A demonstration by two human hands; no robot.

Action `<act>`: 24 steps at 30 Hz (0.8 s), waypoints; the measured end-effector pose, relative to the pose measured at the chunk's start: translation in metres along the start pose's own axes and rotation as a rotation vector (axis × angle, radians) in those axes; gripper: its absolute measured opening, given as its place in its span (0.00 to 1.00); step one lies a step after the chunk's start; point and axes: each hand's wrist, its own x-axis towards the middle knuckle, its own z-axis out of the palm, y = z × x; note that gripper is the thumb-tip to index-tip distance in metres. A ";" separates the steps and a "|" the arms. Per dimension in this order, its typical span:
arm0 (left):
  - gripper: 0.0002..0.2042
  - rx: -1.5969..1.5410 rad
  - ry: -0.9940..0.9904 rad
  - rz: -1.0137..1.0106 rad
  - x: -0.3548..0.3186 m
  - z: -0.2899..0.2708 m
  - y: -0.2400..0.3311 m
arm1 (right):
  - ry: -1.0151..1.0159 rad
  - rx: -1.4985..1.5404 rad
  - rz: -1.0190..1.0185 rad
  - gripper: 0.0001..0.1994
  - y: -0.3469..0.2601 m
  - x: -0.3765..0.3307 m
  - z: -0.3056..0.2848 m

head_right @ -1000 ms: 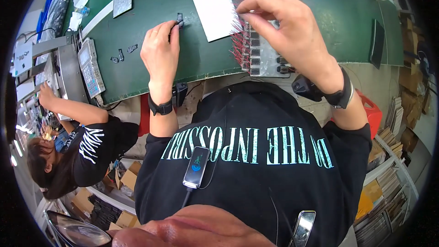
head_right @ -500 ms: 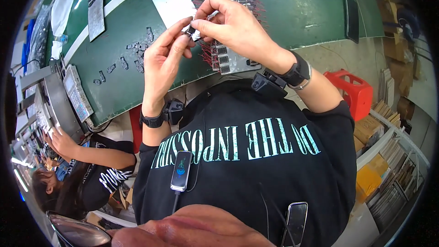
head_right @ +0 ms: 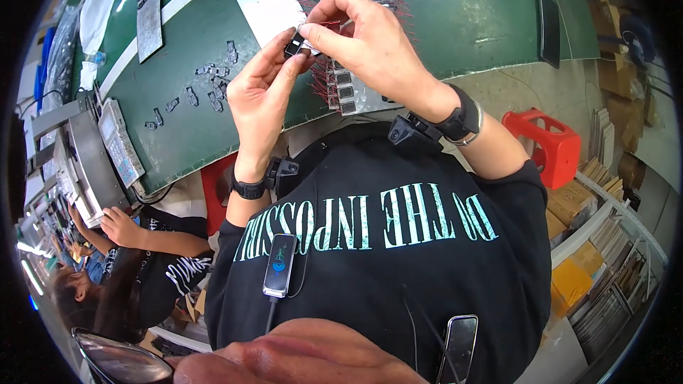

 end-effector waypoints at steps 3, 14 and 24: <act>0.19 -0.016 -0.019 0.012 0.002 0.000 0.007 | -0.033 -0.035 0.044 0.09 -0.007 -0.003 0.000; 0.19 0.047 -0.036 0.053 0.001 0.004 0.006 | -0.046 0.137 0.142 0.10 0.000 -0.005 0.003; 0.19 0.062 -0.016 0.073 0.003 0.005 0.004 | -0.029 0.189 0.112 0.08 0.004 -0.004 0.006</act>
